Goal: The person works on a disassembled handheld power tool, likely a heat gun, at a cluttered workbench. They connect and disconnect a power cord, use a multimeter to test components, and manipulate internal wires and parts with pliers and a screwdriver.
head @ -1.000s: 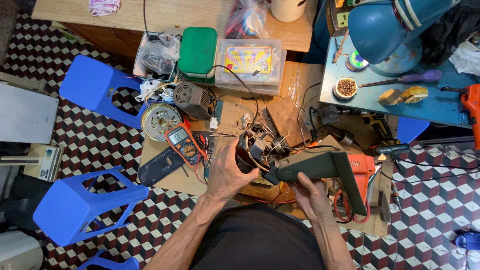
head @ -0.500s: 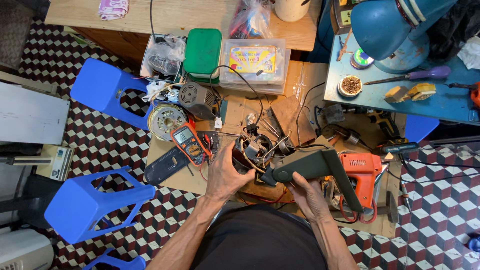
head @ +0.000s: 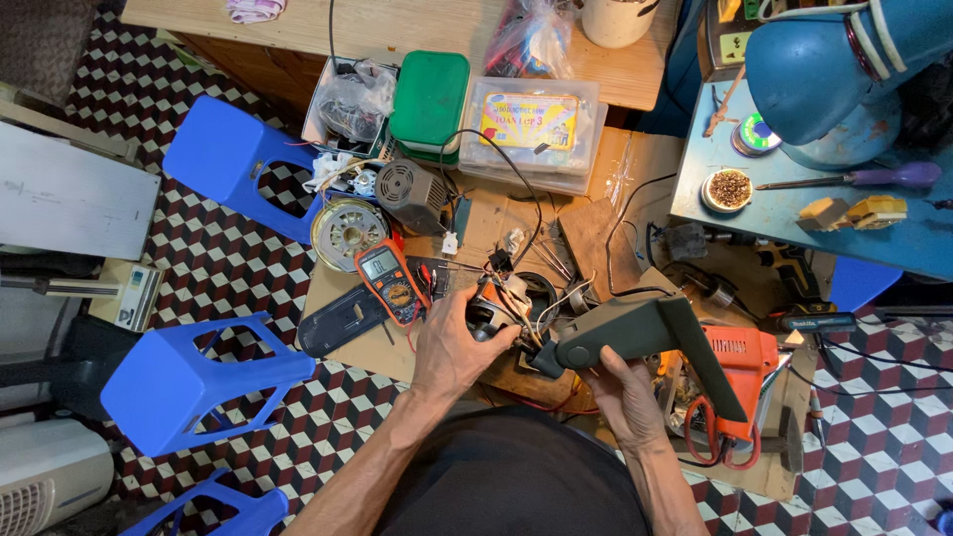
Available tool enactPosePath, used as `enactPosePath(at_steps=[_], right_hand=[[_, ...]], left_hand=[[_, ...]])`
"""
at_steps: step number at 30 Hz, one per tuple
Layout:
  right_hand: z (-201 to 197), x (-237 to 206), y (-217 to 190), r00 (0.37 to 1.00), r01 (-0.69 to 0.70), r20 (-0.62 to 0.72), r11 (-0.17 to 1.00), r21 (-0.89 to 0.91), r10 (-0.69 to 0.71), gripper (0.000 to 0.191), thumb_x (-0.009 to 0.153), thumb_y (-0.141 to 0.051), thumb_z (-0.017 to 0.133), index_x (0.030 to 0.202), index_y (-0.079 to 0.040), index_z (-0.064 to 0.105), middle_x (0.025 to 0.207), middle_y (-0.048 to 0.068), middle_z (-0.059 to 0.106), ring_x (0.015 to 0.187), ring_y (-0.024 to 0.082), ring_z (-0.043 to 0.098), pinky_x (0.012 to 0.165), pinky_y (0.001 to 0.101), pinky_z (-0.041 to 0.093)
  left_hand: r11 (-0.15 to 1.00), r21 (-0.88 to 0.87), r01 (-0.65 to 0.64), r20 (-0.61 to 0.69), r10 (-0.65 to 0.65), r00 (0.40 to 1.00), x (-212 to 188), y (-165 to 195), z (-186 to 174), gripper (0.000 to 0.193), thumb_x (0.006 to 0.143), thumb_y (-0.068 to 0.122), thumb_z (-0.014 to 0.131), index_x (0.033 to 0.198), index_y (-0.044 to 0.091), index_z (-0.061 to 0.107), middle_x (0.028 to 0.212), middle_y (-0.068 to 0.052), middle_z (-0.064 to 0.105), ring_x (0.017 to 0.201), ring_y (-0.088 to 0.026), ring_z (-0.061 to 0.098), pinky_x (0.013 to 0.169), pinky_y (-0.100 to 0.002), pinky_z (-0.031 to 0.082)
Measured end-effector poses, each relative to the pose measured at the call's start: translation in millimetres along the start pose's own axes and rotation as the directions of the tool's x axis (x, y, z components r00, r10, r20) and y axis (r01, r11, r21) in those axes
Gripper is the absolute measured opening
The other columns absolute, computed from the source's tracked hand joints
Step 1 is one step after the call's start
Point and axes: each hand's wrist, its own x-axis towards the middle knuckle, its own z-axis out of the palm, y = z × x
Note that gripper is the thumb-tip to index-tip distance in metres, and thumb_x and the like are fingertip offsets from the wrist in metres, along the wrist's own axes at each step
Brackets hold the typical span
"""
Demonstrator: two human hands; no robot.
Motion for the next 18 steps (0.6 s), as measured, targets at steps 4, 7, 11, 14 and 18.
enactPosePath(at_steps=[4, 7, 11, 14, 18], right_hand=[[-1.1, 2.9, -1.1, 1.000, -0.008, -0.002, 0.999, -0.040, 0.008, 0.052, 0.086, -0.016, 0.072, 0.135, -0.012, 0.054, 0.126, 0.003, 0.063, 0.125, 0.021, 0.061, 0.111, 0.0481, 0.048], [-2.8, 4.8, 2.4, 1.000, -0.008, -0.004, 1.000, -0.011, 0.008, 0.050, 0.086, -0.017, 0.072, 0.134, -0.013, 0.056, 0.125, 0.005, 0.065, 0.123, 0.022, 0.061, 0.109, 0.0481, 0.049], [-6.5, 5.4, 8.0, 1.000, 0.014, 0.002, 0.996, 0.088, -0.014, 0.044, 0.090, -0.016, 0.073, 0.131, -0.011, 0.058, 0.125, 0.006, 0.065, 0.120, 0.023, 0.061, 0.107, 0.0485, 0.050], [-10.8, 5.2, 11.9, 0.999, 0.027, 0.034, 0.994, 0.109, -0.031, 0.041, 0.092, -0.016, 0.073, 0.130, -0.012, 0.059, 0.125, 0.004, 0.065, 0.119, 0.021, 0.063, 0.106, 0.0463, 0.051], [-14.7, 7.5, 12.3, 1.000, -0.004, 0.012, 0.998, 0.059, 0.003, 0.041, 0.091, -0.015, 0.071, 0.130, -0.012, 0.059, 0.123, 0.004, 0.066, 0.116, 0.020, 0.064, 0.103, 0.0473, 0.050]], left_hand=[[0.983, -0.125, 0.131, 0.174, -0.108, 0.979, 9.0, -15.4, -11.9, 0.090, 0.081, 0.071, 0.071, 0.129, -0.005, 0.059, 0.106, -0.017, 0.067, 0.102, -0.026, 0.067, 0.090, -0.044, 0.052], [0.896, -0.232, 0.379, 0.365, -0.281, 0.887, 23.1, -35.6, -24.3, 0.090, 0.083, 0.081, 0.053, 0.119, 0.000, 0.071, 0.093, -0.017, 0.065, 0.089, -0.027, 0.064, 0.078, -0.042, 0.051], [0.783, -0.314, 0.537, 0.365, -0.422, 0.830, 42.0, -56.1, -31.9, 0.090, 0.074, 0.082, 0.057, 0.106, -0.001, 0.071, 0.091, -0.012, 0.070, 0.089, -0.019, 0.071, 0.080, -0.035, 0.057], [0.825, -0.103, 0.556, 0.526, -0.430, 0.734, 45.4, -60.3, -30.1, 0.097, 0.076, 0.085, 0.053, 0.094, -0.007, 0.078, 0.082, -0.015, 0.075, 0.077, -0.021, 0.073, 0.070, -0.035, 0.059], [0.708, -0.191, 0.680, 0.633, -0.440, 0.637, 46.9, -53.8, -22.9, 0.096, 0.069, 0.083, 0.058, 0.102, -0.005, 0.078, 0.083, -0.015, 0.079, 0.076, -0.023, 0.079, 0.068, -0.035, 0.064]])
